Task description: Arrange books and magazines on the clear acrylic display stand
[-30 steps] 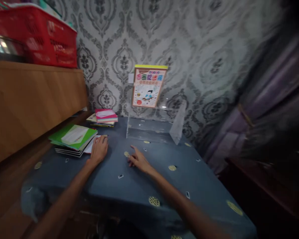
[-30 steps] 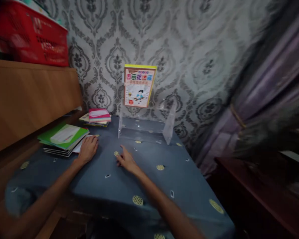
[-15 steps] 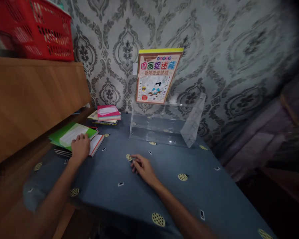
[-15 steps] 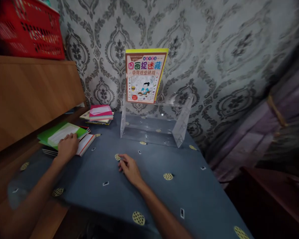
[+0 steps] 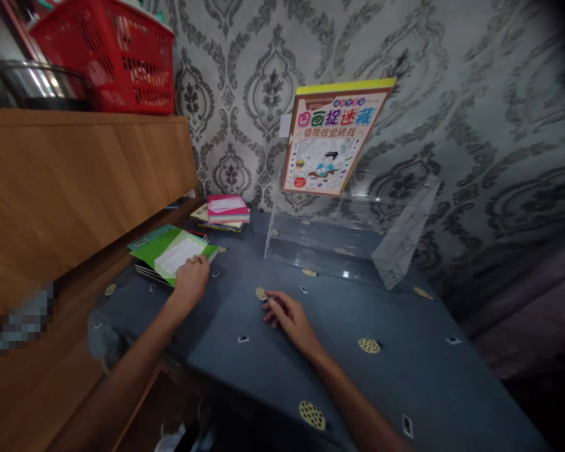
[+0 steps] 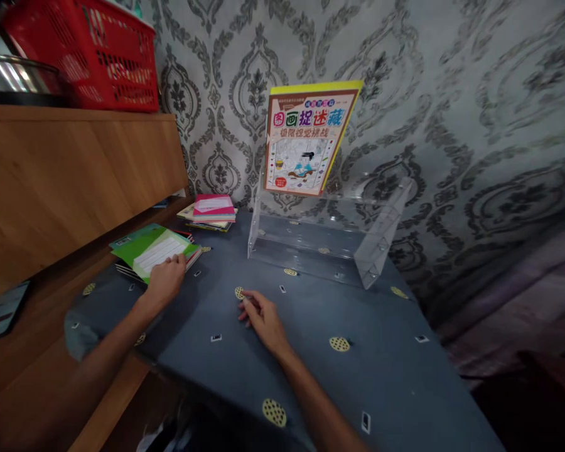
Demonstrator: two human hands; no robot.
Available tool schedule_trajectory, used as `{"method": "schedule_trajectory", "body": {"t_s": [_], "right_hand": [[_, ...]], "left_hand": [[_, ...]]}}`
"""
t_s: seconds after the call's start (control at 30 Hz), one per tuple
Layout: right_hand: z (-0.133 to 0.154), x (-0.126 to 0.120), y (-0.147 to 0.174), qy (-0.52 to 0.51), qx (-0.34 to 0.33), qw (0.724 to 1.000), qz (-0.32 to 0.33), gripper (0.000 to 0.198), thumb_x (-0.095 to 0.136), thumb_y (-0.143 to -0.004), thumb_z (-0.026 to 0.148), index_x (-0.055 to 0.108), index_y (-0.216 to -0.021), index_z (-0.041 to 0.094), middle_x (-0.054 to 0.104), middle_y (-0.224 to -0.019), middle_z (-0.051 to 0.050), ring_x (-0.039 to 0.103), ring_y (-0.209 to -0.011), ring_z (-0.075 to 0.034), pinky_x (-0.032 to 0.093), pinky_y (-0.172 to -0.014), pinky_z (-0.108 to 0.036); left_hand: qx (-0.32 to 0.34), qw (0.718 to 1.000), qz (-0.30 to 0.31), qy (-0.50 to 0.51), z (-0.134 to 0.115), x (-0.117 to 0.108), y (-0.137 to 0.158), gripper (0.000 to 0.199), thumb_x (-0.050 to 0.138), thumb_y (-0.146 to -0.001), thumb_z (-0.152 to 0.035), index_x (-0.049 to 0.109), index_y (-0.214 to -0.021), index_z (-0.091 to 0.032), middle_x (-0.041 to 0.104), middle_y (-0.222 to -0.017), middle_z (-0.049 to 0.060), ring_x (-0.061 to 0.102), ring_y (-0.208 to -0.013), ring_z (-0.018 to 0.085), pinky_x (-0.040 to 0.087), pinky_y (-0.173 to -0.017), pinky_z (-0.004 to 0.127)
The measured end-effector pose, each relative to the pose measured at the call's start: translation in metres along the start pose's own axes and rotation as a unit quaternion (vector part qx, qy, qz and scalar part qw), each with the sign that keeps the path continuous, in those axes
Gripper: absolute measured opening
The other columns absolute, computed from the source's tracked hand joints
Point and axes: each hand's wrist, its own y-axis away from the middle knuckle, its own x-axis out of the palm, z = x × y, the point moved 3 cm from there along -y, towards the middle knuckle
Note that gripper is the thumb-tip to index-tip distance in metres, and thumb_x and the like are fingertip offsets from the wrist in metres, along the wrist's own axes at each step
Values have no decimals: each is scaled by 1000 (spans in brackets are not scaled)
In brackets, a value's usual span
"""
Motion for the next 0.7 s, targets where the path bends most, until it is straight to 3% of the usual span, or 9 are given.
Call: {"method": "schedule_trajectory", "body": {"t_s": [0.23,0.33,0.47,0.57,0.7], "right_hand": [[-6,0,-3,-148,71,986,-4,70,64,-81,71,57,-129,20,70,-113,-16,74,-91,-26,60,-74,-38],[-2,-9,-2,-167,103,980,-6,67,59,-85,69,56,-132,23,71,-103,-10,72,-82,-22,59,-66,-34],[4,-39,5,-122,104,987,2,61,72,-78,54,60,-131,25,72,-94,-4,68,-81,-19,54,-64,-28],[-2,-60,6,-90,88,992,-10,61,79,-70,40,64,-126,22,72,-88,-2,67,-77,-19,53,-68,-29],[-17,-69,-1,-60,59,995,-45,55,80,-64,35,68,-114,18,71,-79,0,65,-70,-17,52,-67,-29]], "left_hand": [[116,991,14,70,-74,-6,55,45,39,-88,0,59,-128,-3,69,-110,29,70,-102,33,56,-73,37],[168,975,5,148,-116,-5,84,44,42,-89,-4,59,-130,-10,69,-111,27,72,-95,30,55,-69,35],[201,956,27,211,-165,-6,114,37,43,-95,-13,60,-128,-13,66,-119,27,69,-105,33,56,-74,40],[243,936,27,252,-180,-1,118,30,42,-100,-26,63,-119,-15,66,-123,24,66,-109,34,57,-78,43],[311,906,-4,287,-164,20,91,36,38,-102,-25,54,-134,-20,65,-133,15,60,-125,26,48,-104,46]]}}
